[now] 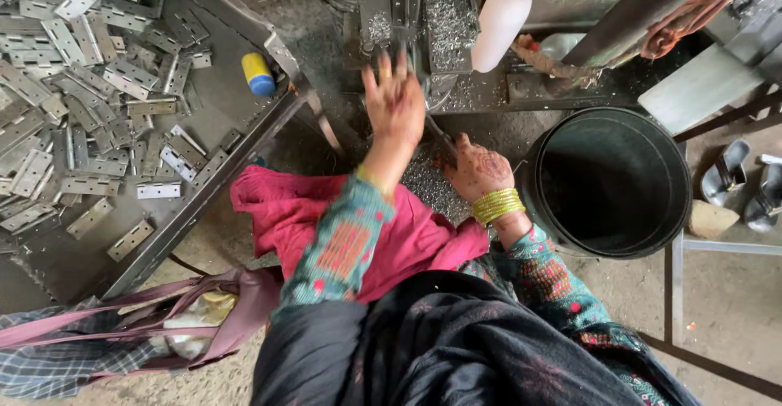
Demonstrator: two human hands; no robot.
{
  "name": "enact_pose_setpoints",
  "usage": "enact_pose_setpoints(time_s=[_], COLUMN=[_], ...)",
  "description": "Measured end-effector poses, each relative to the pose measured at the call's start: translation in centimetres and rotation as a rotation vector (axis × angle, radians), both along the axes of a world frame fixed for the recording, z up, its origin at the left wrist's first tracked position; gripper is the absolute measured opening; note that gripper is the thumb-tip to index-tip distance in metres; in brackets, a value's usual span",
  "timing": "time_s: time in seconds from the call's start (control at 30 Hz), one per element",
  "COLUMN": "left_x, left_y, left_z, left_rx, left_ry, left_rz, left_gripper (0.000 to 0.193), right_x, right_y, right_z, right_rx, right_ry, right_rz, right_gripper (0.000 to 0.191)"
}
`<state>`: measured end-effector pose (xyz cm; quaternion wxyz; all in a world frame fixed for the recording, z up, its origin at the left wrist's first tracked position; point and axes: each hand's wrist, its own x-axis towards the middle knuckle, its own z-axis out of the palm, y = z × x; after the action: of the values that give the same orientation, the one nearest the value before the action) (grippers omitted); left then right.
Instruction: The person repeatedly picks small metal brackets from a tray, places them under a drill press, and operates the machine to drill holes. After each cycle, the person removes the bracket and returns it to the tray, continuing the process with new pieces.
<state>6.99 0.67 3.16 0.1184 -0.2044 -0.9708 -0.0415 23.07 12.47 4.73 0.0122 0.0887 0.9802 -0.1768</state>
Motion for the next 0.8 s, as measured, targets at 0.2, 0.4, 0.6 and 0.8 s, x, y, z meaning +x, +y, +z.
enact_pose_setpoints(time_s=[0.2,0.4,0.6,0.8], left_x=[-6.3,-8.2,-7.3,-8.8], left_y=[2.3,0.6,1.3,1.6], left_z=[-1.1,-3.0,-2.6,-2.0], left_rx=[-0.085,0.194,1.804,3.694], left_ry=[0.115,0.174,-0.508,-1.305], left_rz=[0.043,0.074,-0.136,-0.676], left_gripper=[0.039,0.012,0.030,0.039], right_x=[-0.3,2.1,2.1,1.4], right_y=[2.0,1.8,1.2,0.8], right_z=[-5.2,-14.5,-12.3,-8.9], right_rx=[-0.035,-0.220,-0.207,-0.162], right_ry=[0.016,0.047,0.217,0.084], right_rz=[0.035,-0.091,-0.085,-0.116], right_gripper=[0.054,0.036,0.037,0.038])
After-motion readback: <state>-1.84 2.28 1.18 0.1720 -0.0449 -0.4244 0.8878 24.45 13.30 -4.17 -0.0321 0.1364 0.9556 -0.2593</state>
